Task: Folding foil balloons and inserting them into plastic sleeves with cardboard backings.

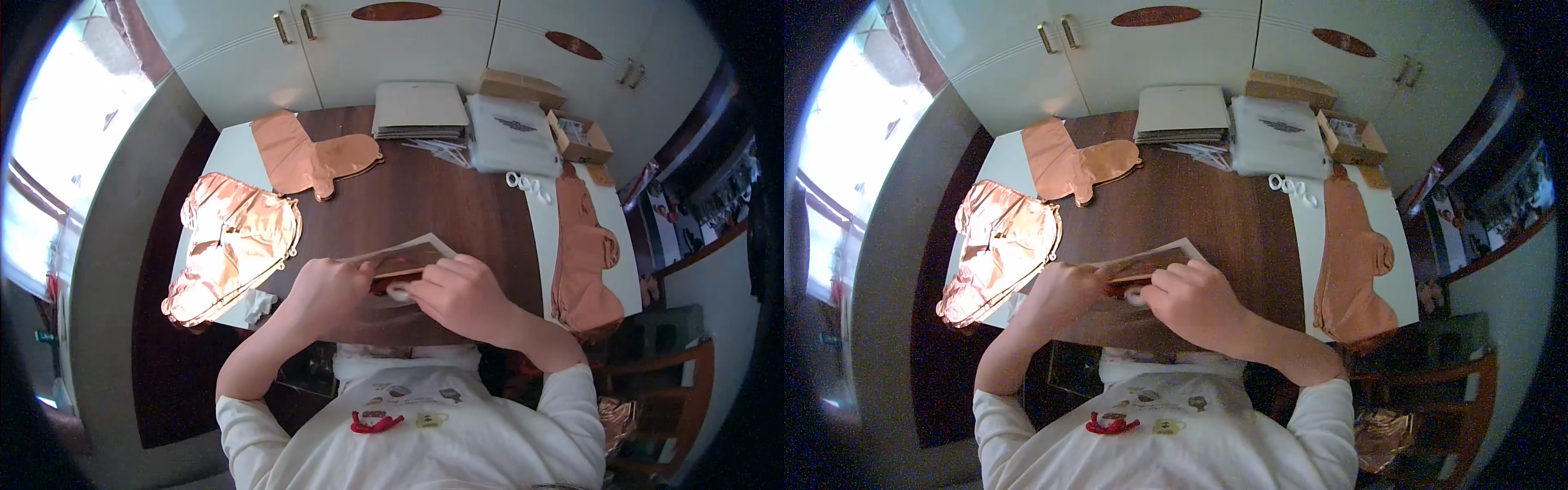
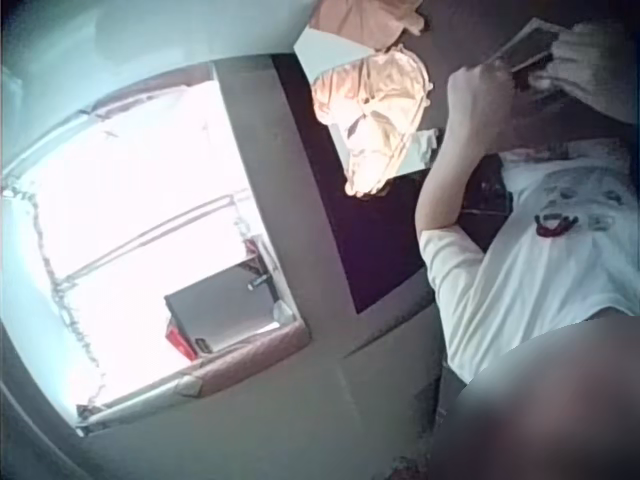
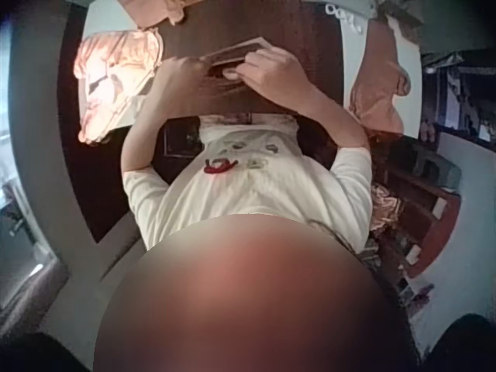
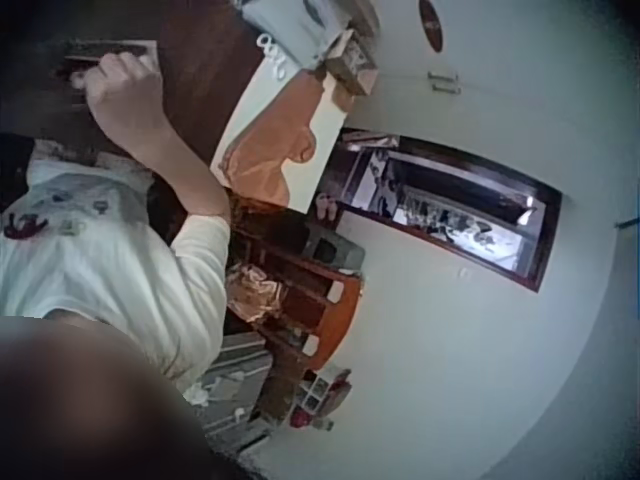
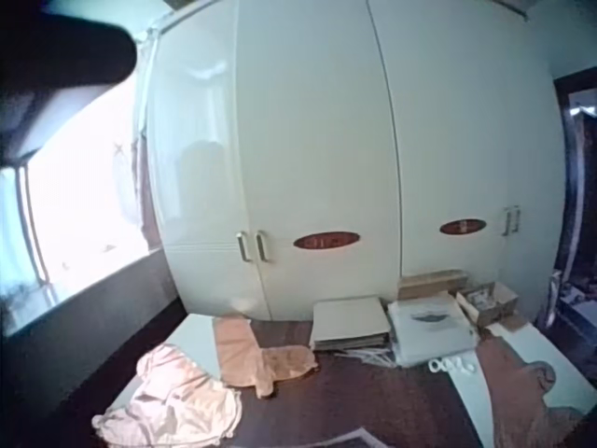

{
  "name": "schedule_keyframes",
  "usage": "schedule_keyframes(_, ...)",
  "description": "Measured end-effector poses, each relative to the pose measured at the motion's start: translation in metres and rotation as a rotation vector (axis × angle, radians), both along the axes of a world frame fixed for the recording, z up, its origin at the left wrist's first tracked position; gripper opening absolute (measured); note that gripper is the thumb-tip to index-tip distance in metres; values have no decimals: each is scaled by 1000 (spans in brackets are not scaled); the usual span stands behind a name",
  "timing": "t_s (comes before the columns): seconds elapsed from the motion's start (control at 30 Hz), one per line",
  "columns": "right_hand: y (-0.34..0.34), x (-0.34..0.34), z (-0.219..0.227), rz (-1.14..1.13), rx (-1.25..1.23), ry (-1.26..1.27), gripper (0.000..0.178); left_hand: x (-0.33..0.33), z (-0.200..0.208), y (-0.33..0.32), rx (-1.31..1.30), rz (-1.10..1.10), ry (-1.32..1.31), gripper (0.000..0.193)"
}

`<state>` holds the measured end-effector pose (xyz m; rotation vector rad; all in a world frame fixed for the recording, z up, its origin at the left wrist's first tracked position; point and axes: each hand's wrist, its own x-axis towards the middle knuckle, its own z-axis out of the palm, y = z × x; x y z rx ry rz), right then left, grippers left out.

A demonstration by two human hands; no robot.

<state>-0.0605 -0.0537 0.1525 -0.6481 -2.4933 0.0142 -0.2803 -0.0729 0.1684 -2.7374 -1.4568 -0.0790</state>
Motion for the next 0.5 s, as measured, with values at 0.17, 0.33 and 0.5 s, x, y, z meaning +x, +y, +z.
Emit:
schedule_keyframes(0.17, -8, -9, -17, -182, 39, -29, 10, 2, -13, -6, 35, 40, 103, 27)
schedule_keyframes(0.33, -6, 13, -30, -159, -95, 30, 10, 2, -53, -19, 125, 104, 132, 31)
schedule_keyframes(0.5, 41, 42, -76, -396, -394, 87, 8, -4, -107, -31, 318, 103, 86, 42)
